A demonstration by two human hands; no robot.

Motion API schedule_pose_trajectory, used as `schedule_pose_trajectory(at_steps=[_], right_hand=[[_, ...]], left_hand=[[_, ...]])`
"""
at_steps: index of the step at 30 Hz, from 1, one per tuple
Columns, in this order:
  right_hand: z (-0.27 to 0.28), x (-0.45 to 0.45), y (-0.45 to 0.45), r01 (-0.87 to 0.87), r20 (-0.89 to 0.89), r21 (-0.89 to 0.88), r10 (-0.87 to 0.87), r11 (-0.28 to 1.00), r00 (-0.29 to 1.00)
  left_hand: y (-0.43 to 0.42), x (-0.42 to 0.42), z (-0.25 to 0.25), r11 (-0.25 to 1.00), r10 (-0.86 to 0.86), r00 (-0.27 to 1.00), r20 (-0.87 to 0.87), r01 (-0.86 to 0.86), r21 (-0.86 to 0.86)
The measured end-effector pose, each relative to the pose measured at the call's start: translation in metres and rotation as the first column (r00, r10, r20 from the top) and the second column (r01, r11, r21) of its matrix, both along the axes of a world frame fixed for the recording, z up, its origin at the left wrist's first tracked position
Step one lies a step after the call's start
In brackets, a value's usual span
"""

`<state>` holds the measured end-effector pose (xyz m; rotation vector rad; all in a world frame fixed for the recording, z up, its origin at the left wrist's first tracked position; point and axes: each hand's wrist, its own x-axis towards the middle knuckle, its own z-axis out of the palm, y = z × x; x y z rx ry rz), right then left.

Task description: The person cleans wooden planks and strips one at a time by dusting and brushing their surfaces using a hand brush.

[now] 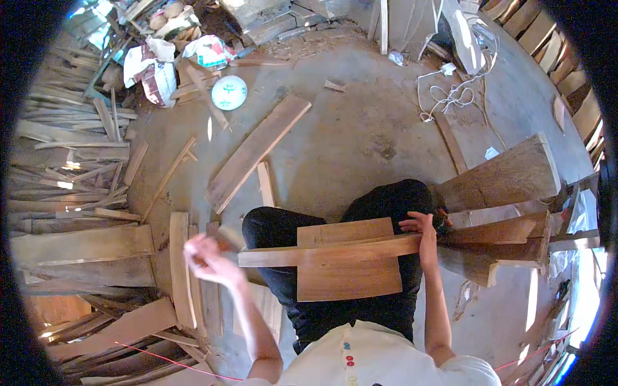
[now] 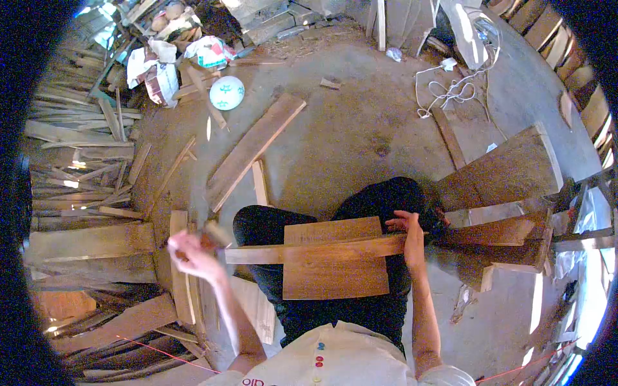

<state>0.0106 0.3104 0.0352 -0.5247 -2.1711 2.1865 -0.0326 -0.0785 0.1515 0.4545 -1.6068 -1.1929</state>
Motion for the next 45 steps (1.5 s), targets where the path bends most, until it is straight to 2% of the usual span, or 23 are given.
schedule_pose_trajectory(at_steps=[2,3,4,5,6,10,14,15,16,17,19,21,22,23,25,28,30,33,35,38,41,44,45], right_hand=[[0.004,-0.001,-0.001,-0.008,-0.033,-0.03,0.007,1.0,0.999],[0.005,-0.001,0.0,-0.009,-0.05,-0.043,0.007,0.999,0.999],[0.006,-0.002,0.001,-0.009,-0.043,-0.006,0.009,1.0,0.999],[0.006,-0.002,0.003,-0.007,-0.034,0.032,0.008,0.999,0.999],[0.007,-0.001,0.005,-0.003,-0.024,0.073,0.005,0.997,1.0],[0.012,-0.002,0.005,-0.003,-0.002,-0.141,0.003,0.99,1.0],[0.003,0.0,0.009,-0.025,0.02,0.004,0.024,1.0,1.0],[0.0,0.001,0.009,-0.039,0.019,0.057,0.038,0.998,0.999],[-0.001,0.001,0.008,-0.041,0.009,0.07,0.04,0.997,0.999],[-0.001,0.001,0.008,-0.044,-0.001,0.084,0.044,0.995,0.999],[0.006,-0.002,0.006,-0.03,0.025,0.108,0.027,0.994,0.999],[0.007,-0.003,0.007,-0.05,0.05,0.102,0.045,0.994,0.998],[0.006,-0.003,0.007,-0.063,0.06,0.1,0.057,0.993,0.997],[0.006,-0.003,0.006,-0.044,0.062,0.132,0.036,0.99,0.997],[0.001,-0.002,0.006,-0.038,0.049,0.142,0.031,0.989,0.998],[0.001,-0.001,0.006,-0.049,0.038,0.156,0.043,0.987,0.998],[0.004,-0.002,0.004,-0.081,0.026,0.161,0.078,0.984,0.997],[0.012,-0.001,0.009,-0.18,-0.004,0.142,0.183,0.973,0.983],[0.02,0.002,0.014,-0.285,-0.034,0.091,0.289,0.954,0.957],[0.026,0.01,0.034,-0.497,0.045,0.427,0.531,0.755,0.846],[0.028,0.02,0.037,-0.466,0.067,0.59,0.535,0.659,0.842],[0.021,0.024,0.038,-0.419,0.061,0.656,0.509,0.627,0.859],[0.012,0.025,0.04,-0.386,0.045,0.666,0.482,0.638,0.875]], left_hand=[[0.064,-0.011,0.008,0.922,-0.284,0.953,-0.11,0.302,0.241],[0.095,-0.013,0.004,0.806,-0.469,0.855,-0.223,0.517,0.287],[0.127,-0.012,-0.008,0.7,-0.543,0.804,-0.241,0.593,0.399],[0.161,-0.009,-0.009,0.662,-0.633,0.761,-0.144,0.628,0.41],[0.192,-0.004,-0.008,0.564,-0.72,0.668,-0.186,0.72,0.404],[0.268,0.019,-0.028,0.147,-0.874,0.403,-0.271,0.752,0.642],[0.249,0.042,-0.079,0.1,-0.907,0.339,-0.25,0.75,0.653],[0.233,0.043,-0.071,0.214,-0.877,0.453,-0.159,0.666,0.715],[0.213,0.042,-0.068,0.241,-0.865,0.467,-0.182,0.707,0.665],[0.199,0.042,-0.062,0.404,-0.799,0.592,-0.105,0.659,0.634],[0.158,0.042,-0.056,0.588,-0.67,0.741,-0.048,0.569,0.574],[0.1,0.049,-0.07,0.687,-0.599,0.8,-0.019,0.527,0.5],[0.089,0.048,-0.059,0.791,-0.388,0.922,0.017,0.323,0.52],[0.06,0.051,-0.054,0.795,-0.48,0.877,-0.006,0.438,0.42],[0.014,0.052,-0.053,0.92,-0.237,0.971,0.013,0.22,0.323],[-0.051,0.062,-0.043,0.958,-0.124,0.992,-0.022,0.125,0.258],[-0.075,0.066,-0.042,0.997,0.059,0.998,0.009,-0.059,0.046],[-0.089,0.074,-0.053,0.808,0.194,0.972,0.132,-0.082,-0.584],[-0.078,0.079,-0.059,0.884,0.079,0.934,0.348,0.095,-0.457],[-0.062,0.08,-0.076,0.952,-0.054,0.866,0.497,0.195,-0.237],[-0.047,0.072,-0.088,0.894,-0.1,0.779,0.62,0.343,-0.288],[-0.036,0.064,-0.1,0.941,-0.058,0.861,0.504,0.216,-0.26],[-0.042,0.065,-0.106,0.933,0.065,0.839,0.54,0.141,-0.331]])
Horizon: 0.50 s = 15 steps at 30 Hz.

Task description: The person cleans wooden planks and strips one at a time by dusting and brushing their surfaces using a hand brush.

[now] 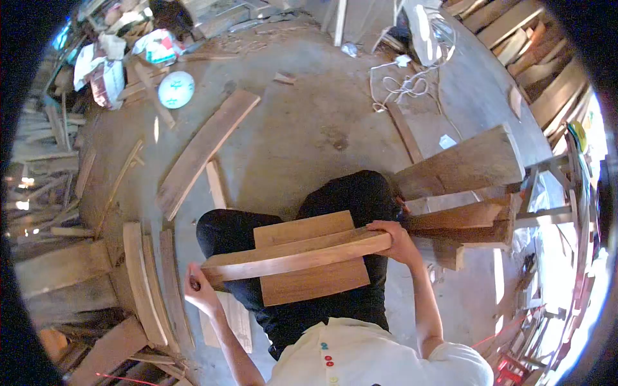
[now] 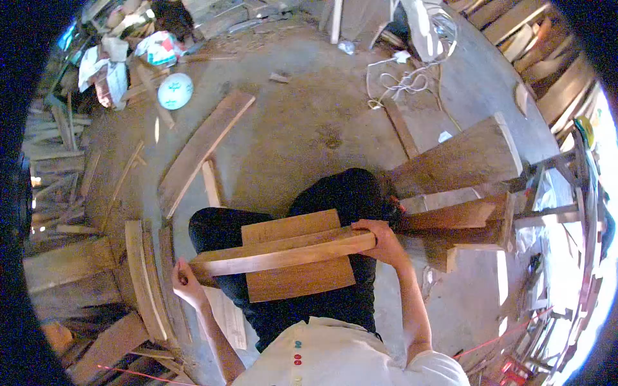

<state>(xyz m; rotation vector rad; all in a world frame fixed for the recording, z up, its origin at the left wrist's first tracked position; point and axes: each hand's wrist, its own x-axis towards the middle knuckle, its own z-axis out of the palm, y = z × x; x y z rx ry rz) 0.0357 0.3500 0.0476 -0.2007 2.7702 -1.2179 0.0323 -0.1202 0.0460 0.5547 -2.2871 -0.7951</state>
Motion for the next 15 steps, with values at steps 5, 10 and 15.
schedule_pose_trajectory(at_steps=[5,10,15], right_hand=[[0.002,-0.003,-0.005,0.041,-0.093,-0.069,-0.047,0.997,0.995],[0.004,-0.004,-0.006,0.074,-0.079,-0.039,-0.077,0.996,0.994],[0.037,-0.005,-0.015,0.096,-0.109,-0.027,-0.099,0.995,0.989]], left_hand=[[0.003,-0.003,0.004,0.971,0.046,0.999,-0.027,-0.038,0.237],[-0.025,0.005,-0.015,0.925,0.142,0.976,0.165,-0.19,0.329],[-0.038,0.016,-0.058,0.828,0.133,0.983,0.126,-0.181,0.531]])
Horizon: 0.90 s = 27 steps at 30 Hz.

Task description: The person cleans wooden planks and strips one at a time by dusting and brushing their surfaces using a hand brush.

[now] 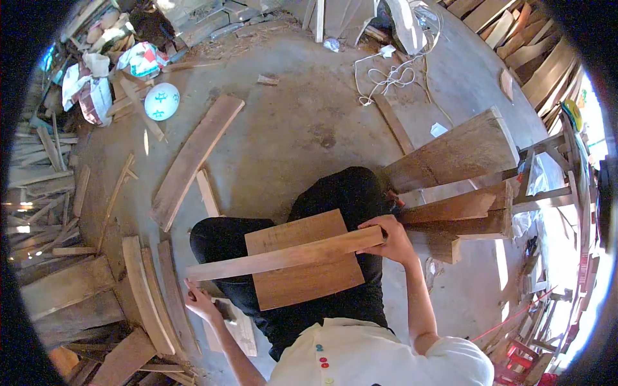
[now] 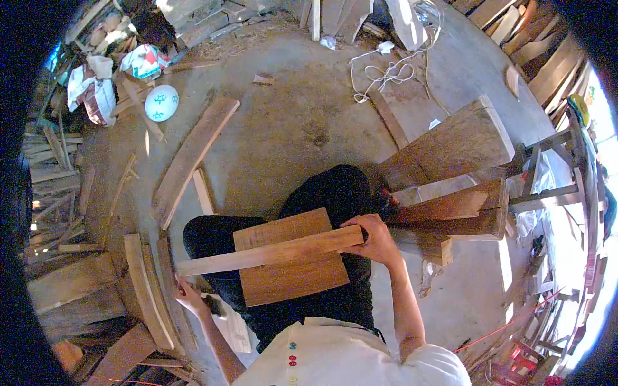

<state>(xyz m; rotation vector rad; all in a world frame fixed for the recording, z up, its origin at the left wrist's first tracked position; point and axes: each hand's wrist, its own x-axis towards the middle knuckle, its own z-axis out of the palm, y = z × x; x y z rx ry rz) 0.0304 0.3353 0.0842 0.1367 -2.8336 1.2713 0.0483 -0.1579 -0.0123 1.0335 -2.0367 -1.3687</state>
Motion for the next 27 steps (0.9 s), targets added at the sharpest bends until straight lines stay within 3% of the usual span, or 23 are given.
schedule_pose_trajectory(at_steps=[2,3,9,12,15,18,20,22,24,27], right_hand=[[0.008,-0.001,-0.004,-0.004,-0.062,-0.025,0.003,1.0,0.998],[0.018,-0.003,-0.007,0.0,-0.07,-0.045,-0.004,0.999,0.998],[0.082,-0.02,-0.028,0.071,-0.193,-0.006,-0.071,0.997,0.979],[0.123,-0.031,-0.037,0.119,-0.322,0.105,-0.08,0.987,0.944],[0.174,-0.047,-0.05,0.174,-0.509,0.225,-0.036,0.959,0.86],[0.203,-0.068,-0.062,0.268,-0.62,0.322,-0.012,0.908,0.785],[0.205,-0.089,-0.062,0.34,-0.668,0.374,-0.004,0.863,0.744],[0.203,-0.104,-0.058,0.401,-0.644,0.44,-0.028,0.804,0.764],[0.2,-0.12,-0.053,0.458,-0.616,0.513,-0.06,0.726,0.785],[0.183,-0.154,-0.027,0.502,-0.591,0.606,-0.073,0.617,0.803]], left_hand=[[0.028,-0.008,0.018,0.983,0.15,0.985,-0.09,-0.138,0.122],[0.018,-0.005,0.012,0.97,0.092,0.992,-0.085,-0.07,0.233],[0.023,-0.036,0.036,0.975,0.171,0.978,-0.116,-0.151,0.165],[0.017,-0.07,0.064,0.994,0.048,0.99,-0.129,-0.035,0.1],[0.014,-0.097,0.097,0.993,-0.1,0.945,-0.31,0.112,0.023],[0.029,-0.099,0.14,0.992,-0.127,0.939,-0.318,0.124,-0.03],[0.03,-0.088,0.139,0.977,-0.165,0.938,-0.304,0.112,-0.183],[0.02,-0.058,0.13,0.944,-0.208,0.955,-0.211,0.139,-0.301],[0.003,-0.025,0.11,0.915,-0.195,0.955,-0.225,0.094,-0.393],[-0.045,0.036,0.064,0.936,0.008,0.985,-0.175,-0.069,-0.344]])
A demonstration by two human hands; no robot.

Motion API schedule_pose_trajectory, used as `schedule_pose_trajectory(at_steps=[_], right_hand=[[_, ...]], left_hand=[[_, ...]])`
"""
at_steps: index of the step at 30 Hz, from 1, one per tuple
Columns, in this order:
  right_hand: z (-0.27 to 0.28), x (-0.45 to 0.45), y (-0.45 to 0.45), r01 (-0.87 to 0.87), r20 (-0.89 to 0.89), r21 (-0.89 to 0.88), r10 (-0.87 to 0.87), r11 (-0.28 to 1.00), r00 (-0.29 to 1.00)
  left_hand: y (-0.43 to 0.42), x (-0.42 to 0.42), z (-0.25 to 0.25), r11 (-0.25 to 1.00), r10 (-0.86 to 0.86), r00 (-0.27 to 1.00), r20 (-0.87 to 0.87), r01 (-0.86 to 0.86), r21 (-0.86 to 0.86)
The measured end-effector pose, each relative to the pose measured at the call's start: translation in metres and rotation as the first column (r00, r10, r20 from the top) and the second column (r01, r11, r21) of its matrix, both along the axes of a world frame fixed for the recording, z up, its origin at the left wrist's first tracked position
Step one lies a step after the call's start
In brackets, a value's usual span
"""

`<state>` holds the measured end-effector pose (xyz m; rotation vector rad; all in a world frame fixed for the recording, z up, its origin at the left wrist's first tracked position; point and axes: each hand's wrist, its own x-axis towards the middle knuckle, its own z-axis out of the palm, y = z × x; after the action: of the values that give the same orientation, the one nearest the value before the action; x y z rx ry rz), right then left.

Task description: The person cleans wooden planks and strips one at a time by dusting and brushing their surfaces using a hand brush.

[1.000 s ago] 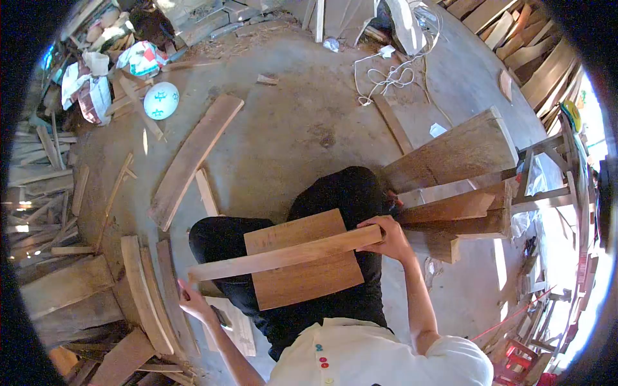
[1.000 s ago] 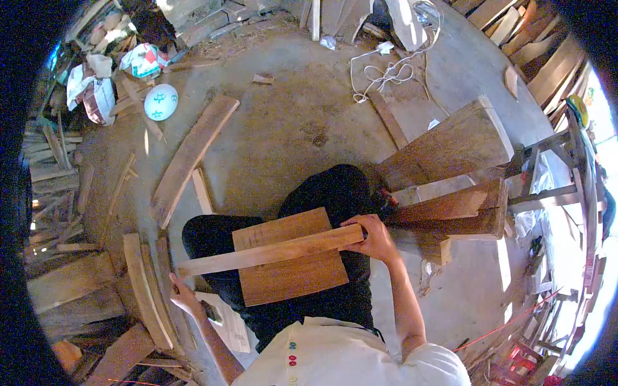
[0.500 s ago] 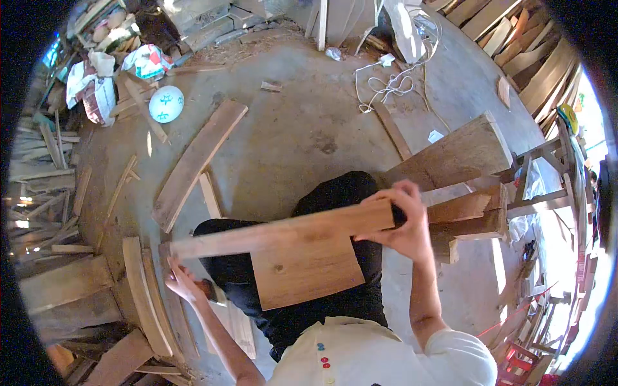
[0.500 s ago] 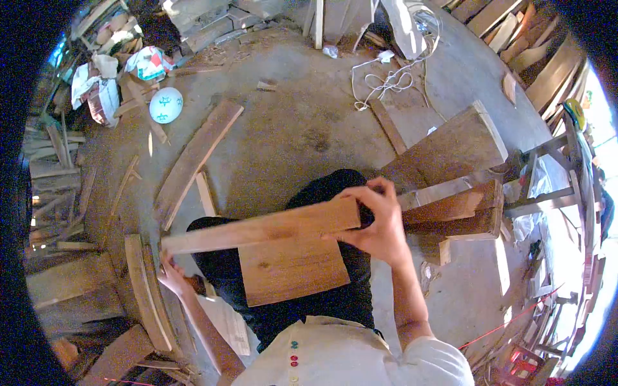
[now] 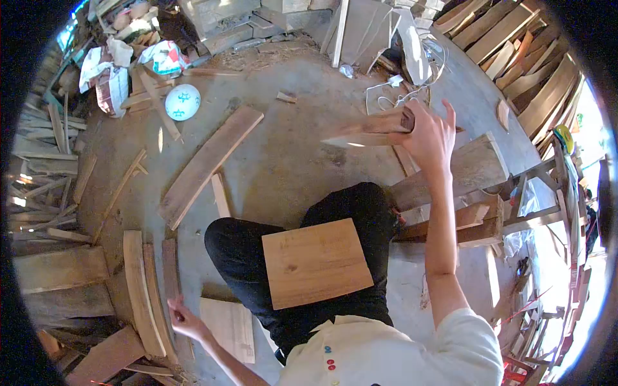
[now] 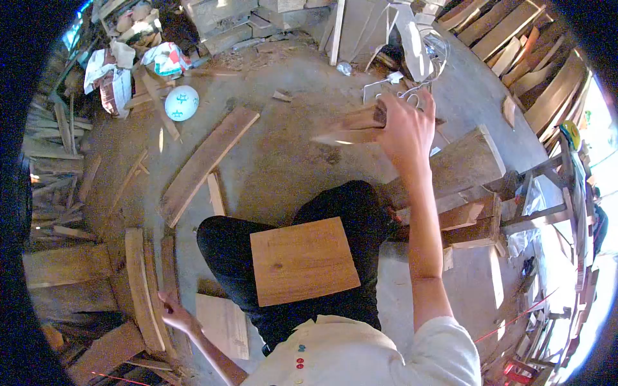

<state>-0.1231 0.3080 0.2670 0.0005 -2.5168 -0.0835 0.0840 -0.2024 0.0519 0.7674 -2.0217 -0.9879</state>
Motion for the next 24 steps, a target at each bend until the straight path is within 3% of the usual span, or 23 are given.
schedule_pose_trajectory(at_steps=[3,4,8,11,12,15,16,19,24], right_hand=[[-0.006,-0.035,0.024,0.244,0.258,0.084,-0.258,0.966,0.931],[-0.012,-0.042,0.033,0.25,0.273,0.108,-0.27,0.962,0.923],[-0.043,-0.071,0.07,0.287,0.302,0.164,-0.325,0.944,0.896],[-0.053,-0.082,0.09,0.313,0.37,0.173,-0.356,0.934,0.858],[-0.053,-0.084,0.095,0.323,0.396,0.16,-0.361,0.933,0.844],[-0.05,-0.091,0.109,0.366,0.462,0.09,-0.365,0.926,0.809],[-0.049,-0.093,0.115,0.372,0.476,0.092,-0.369,0.924,0.798],[-0.042,-0.083,0.129,0.428,0.524,0.103,-0.415,0.898,0.744],[-0.041,-0.07,0.151,0.449,0.507,0.068,-0.419,0.891,0.754]], left_hand=[[-0.017,0.048,0.007,0.979,0.174,0.978,0.119,-0.184,0.087],[-0.022,0.059,0.009,0.983,0.184,0.968,0.171,-0.177,-0.052],[-0.04,0.084,0.003,0.962,0.242,0.957,0.161,-0.216,-0.166],[-0.02,0.066,0.014,0.977,0.186,0.973,0.139,-0.169,-0.131],[-0.018,0.059,0.008,0.962,0.099,0.993,0.065,-0.079,-0.261],[0.009,0.031,0.023,0.979,0.046,0.987,0.156,-0.014,-0.204],[0.01,0.025,0.013,0.979,0.02,0.994,0.103,0.002,-0.206],[0.015,0.02,0.006,0.995,-0.045,0.983,0.177,0.059,-0.076],[0.021,0.013,0.002,0.994,-0.088,0.981,0.174,0.098,-0.054]])
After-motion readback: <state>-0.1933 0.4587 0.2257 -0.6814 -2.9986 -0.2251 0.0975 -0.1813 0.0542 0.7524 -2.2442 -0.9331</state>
